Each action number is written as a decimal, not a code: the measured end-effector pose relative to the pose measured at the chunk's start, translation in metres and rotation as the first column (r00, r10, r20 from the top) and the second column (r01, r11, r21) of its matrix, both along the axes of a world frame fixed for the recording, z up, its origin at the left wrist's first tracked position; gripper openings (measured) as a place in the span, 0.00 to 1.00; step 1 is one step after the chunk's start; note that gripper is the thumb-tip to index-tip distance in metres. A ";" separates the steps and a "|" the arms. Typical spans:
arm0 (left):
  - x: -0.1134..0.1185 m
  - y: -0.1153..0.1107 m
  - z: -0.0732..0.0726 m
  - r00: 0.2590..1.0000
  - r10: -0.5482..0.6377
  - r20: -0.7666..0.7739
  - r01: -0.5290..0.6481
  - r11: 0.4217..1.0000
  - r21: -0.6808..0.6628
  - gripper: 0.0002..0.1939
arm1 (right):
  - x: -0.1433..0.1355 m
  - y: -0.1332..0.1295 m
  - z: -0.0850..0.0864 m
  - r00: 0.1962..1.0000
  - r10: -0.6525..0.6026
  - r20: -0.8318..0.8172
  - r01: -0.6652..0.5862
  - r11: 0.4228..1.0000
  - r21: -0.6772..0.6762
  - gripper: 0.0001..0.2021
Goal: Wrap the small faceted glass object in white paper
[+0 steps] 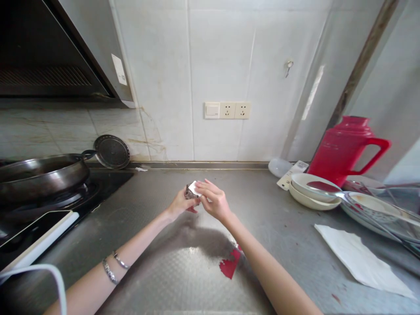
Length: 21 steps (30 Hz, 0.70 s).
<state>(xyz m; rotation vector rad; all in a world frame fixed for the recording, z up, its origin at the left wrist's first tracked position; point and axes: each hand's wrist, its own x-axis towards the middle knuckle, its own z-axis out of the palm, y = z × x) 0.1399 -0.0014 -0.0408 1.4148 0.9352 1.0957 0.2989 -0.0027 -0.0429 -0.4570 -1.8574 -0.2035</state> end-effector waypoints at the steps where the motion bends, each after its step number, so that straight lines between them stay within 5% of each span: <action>1: 0.000 -0.001 0.001 1.000 -0.002 0.011 0.002 1.000 -0.011 0.31 | -0.001 -0.002 0.001 1.000 0.012 0.017 -0.012 1.000 0.015 0.16; 16: -0.007 -0.005 0.019 0.999 -0.004 0.054 0.004 1.000 0.000 0.30 | -0.002 0.005 -0.010 0.992 -0.032 -0.121 0.009 0.982 -0.189 0.17; 19: -0.006 -0.004 0.018 0.999 0.006 0.040 -0.006 1.000 -0.005 0.28 | -0.005 0.004 -0.007 0.955 -0.122 -0.271 0.009 0.923 -0.384 0.16; 21: -0.005 -0.004 0.016 1.000 0.018 0.013 -0.018 1.000 -0.007 0.28 | -0.007 0.006 -0.004 0.922 -0.138 -0.361 -0.087 0.835 -0.543 0.16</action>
